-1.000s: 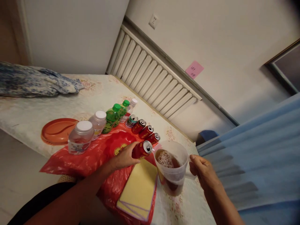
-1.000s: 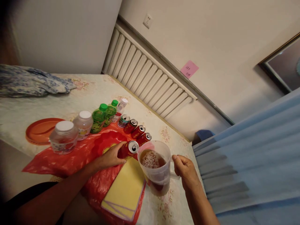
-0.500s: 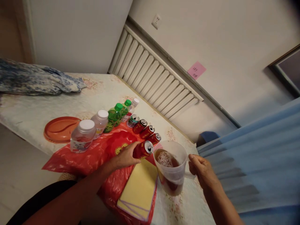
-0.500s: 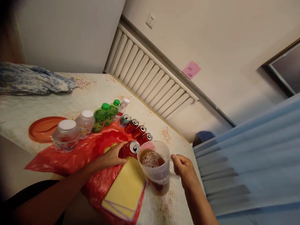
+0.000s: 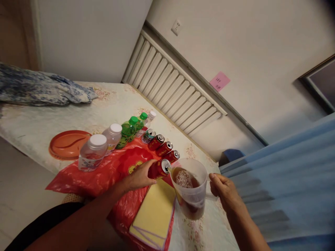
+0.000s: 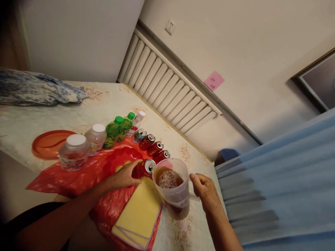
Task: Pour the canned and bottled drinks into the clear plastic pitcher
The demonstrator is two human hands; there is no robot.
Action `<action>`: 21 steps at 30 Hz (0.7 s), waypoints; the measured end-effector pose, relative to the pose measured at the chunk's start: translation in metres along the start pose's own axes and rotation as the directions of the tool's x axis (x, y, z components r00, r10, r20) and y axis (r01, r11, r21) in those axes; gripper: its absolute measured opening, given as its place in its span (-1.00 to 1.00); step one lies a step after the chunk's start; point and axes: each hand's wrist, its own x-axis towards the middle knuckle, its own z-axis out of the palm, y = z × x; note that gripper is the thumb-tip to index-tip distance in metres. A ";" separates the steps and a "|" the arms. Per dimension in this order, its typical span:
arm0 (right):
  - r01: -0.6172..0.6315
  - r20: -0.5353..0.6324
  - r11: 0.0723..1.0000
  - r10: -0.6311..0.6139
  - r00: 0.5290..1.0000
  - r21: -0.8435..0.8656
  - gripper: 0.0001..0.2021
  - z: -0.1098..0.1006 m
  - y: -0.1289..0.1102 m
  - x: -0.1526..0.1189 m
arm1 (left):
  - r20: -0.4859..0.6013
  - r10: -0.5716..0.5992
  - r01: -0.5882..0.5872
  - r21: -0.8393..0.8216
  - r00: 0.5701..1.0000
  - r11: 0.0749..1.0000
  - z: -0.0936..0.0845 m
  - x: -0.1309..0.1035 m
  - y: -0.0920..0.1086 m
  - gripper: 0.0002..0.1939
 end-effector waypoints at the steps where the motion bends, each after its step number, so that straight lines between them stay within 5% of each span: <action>1: -0.001 0.004 1.000 0.001 1.000 0.002 -0.46 0.000 0.000 0.000 | 0.003 -0.003 0.003 0.000 1.000 1.000 0.000 0.000 0.000 -0.26; 21: 0.007 0.043 0.999 -0.005 0.999 -0.048 -0.47 -0.002 0.000 0.002 | 0.009 -0.014 0.013 0.046 1.000 0.999 0.000 0.000 -0.002 -0.26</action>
